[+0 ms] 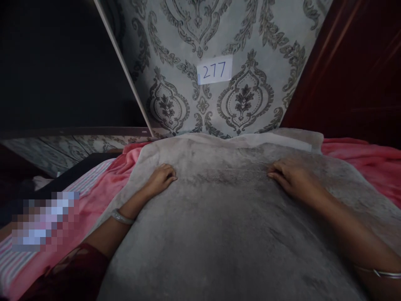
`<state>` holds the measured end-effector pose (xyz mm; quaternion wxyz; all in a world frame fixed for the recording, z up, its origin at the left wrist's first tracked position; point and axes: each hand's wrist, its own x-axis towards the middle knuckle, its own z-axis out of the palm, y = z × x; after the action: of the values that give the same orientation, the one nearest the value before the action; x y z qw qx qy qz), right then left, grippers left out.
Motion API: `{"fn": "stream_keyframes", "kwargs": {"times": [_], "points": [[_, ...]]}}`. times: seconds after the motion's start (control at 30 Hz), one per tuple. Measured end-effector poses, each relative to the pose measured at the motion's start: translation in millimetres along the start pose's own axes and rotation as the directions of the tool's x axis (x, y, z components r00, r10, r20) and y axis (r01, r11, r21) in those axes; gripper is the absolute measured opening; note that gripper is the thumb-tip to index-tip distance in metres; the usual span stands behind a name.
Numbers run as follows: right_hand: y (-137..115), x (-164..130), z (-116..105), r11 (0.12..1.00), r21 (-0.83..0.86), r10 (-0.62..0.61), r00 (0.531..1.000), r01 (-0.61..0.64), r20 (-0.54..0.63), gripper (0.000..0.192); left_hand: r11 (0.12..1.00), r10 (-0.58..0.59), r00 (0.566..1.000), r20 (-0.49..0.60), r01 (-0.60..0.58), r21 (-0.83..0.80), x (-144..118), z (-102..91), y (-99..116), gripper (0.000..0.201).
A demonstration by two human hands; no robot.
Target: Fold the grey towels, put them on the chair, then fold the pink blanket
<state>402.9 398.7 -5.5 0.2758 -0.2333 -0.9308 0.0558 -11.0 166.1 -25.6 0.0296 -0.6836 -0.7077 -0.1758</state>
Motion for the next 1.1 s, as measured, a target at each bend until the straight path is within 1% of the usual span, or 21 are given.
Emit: {"fn": "stream_keyframes", "kwargs": {"times": [0.07, 0.13, 0.2, 0.27, 0.37, 0.47, 0.53, 0.6, 0.7, 0.77, 0.83, 0.9, 0.93, 1.0, 1.07, 1.1], "points": [[2, 0, 4, 1.0, 0.016, 0.009, 1.0, -0.01, 0.022, 0.037, 1.0, -0.013, 1.0, 0.021, 0.013, 0.029, 1, 1.3, 1, 0.01], [4, -1, 9, 1.0, 0.019, 0.014, 0.998, -0.015, 0.055, 0.035, 0.999, -0.015, 1.0, -0.001, 0.015, 0.045, 1, 1.7, 1, 0.013], [6, -2, 12, 1.0, 0.012, 0.021, 0.997, -0.022, 0.075, 0.032, 0.998, -0.014, 0.998, -0.062, 0.017, 0.059, 1, 0.4, 2, 0.015], [6, -2, 15, 1.0, 0.012, 0.027, 0.996, -0.028, 0.089, 0.032, 0.997, -0.016, 0.989, -0.146, 0.026, 0.068, 0, -2.8, 3, 0.017], [2, -3, 17, 0.998, 0.051, 0.033, 0.993, -0.039, 0.111, 0.032, 0.999, -0.006, 0.968, -0.249, 0.014, 0.029, -1, -8.9, 5, 0.018], [-6, -4, 22, 0.993, 0.114, -0.001, 0.993, -0.013, 0.121, 0.035, 0.999, -0.011, 0.949, -0.315, -0.005, -0.049, -3, -12.7, 6, 0.019], [-13, -3, 28, 0.989, 0.144, -0.035, 0.991, 0.016, 0.131, 0.04, 0.998, -0.025, 0.934, -0.356, 0.002, -0.064, -4, -13.4, 5, 0.022], [-19, -3, 34, 0.987, 0.159, -0.054, 0.99, 0.033, 0.128, 0.04, 0.999, -0.021, 0.916, -0.4, 0.005, -0.041, -6, -13.4, 3, 0.025], [-26, -3, 39, 0.984, 0.173, -0.069, 0.991, 0.048, 0.116, 0.034, 1.0, 0.013, 0.898, -0.44, -0.002, 0.024, -6, -13.0, 0, 0.028], [-29, -2, 37, 0.984, 0.171, -0.075, 0.993, 0.059, 0.087, 0.034, 0.998, 0.021, 0.905, -0.426, 0.007, 0.065, -6, -12.5, -2, 0.029], [-32, -2, 34, 0.986, 0.151, -0.07, 0.997, 0.064, 0.033, 0.034, 0.995, 0.001, 0.922, -0.386, 0.04, 0.097, -6, -12.5, -4, 0.028], [-32, -1, 32, 0.991, 0.124, -0.056, 0.998, 0.058, -0.019, 0.036, 0.991, -0.022, 0.946, -0.322, 0.064, 0.119, -6, -13.6, -4, 0.028], [-31, -1, 32, 0.992, 0.116, -0.049, 0.998, 0.052, -0.025, 0.036, 0.991, -0.018, 0.961, -0.276, 0.055, 0.126, -7, -14.7, -4, 0.029], [-29, -2, 34, 0.993, 0.114, -0.034, 0.999, 0.034, -0.003, 0.038, 0.992, 0.037, 0.984, -0.173, -0.015, 0.127, -9, -17.5, -3, 0.032], [-26, -3, 36, 0.994, 0.108, -0.016, 1.0, 0.013, 0.024, 0.04, 0.988, 0.112, 0.989, -0.099, -0.101, 0.114, -10, -20.2, -1, 0.036], [-25, -4, 37, 0.995, 0.097, -0.008, 1.0, 0.005, 0.026, 0.04, 0.986, 0.138, 0.987, -0.085, -0.129, 0.109, -11, -21.2, -1, 0.037]]}}
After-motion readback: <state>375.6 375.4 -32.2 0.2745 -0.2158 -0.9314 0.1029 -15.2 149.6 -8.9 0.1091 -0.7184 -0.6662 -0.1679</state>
